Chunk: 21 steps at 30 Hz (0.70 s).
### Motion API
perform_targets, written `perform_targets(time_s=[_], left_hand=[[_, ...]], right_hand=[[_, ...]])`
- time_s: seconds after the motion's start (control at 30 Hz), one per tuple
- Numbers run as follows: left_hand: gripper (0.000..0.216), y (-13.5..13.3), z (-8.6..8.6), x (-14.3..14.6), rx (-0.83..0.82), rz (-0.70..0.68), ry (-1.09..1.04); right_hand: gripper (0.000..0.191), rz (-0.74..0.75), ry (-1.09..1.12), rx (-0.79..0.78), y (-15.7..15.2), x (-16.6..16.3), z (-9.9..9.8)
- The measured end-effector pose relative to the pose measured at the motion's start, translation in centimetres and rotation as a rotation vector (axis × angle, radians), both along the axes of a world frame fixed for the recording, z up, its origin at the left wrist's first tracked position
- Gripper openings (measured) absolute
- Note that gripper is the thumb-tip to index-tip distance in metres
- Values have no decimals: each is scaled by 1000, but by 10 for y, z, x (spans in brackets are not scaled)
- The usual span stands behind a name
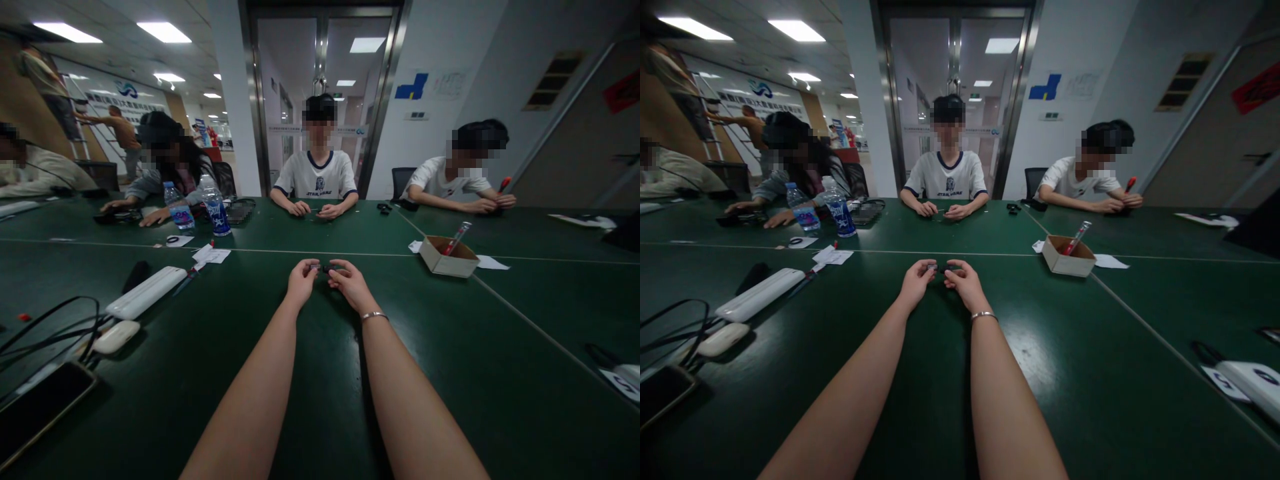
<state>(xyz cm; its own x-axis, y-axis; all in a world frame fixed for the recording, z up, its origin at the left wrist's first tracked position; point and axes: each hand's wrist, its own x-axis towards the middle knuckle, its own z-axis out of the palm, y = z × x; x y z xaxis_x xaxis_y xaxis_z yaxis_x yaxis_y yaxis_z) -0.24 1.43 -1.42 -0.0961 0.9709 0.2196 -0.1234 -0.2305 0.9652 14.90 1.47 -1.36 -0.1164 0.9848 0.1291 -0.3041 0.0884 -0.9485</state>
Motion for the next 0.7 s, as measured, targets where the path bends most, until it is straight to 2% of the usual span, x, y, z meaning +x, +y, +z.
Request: perform_targets(time_s=[0.2, 0.4, 0.7], left_hand=[[23, 4, -2, -5, -77, -19, 10], [27, -5, 1, -13, -17, -49, 11], [34, -7, 3, -18, 11, -80, 70]], right_hand=[[48, 24, 20, -19, 4, 0, -1], [37, 95, 55, -40, 3, 1, 0], [44, 102, 53, -16, 2, 1, -2]])
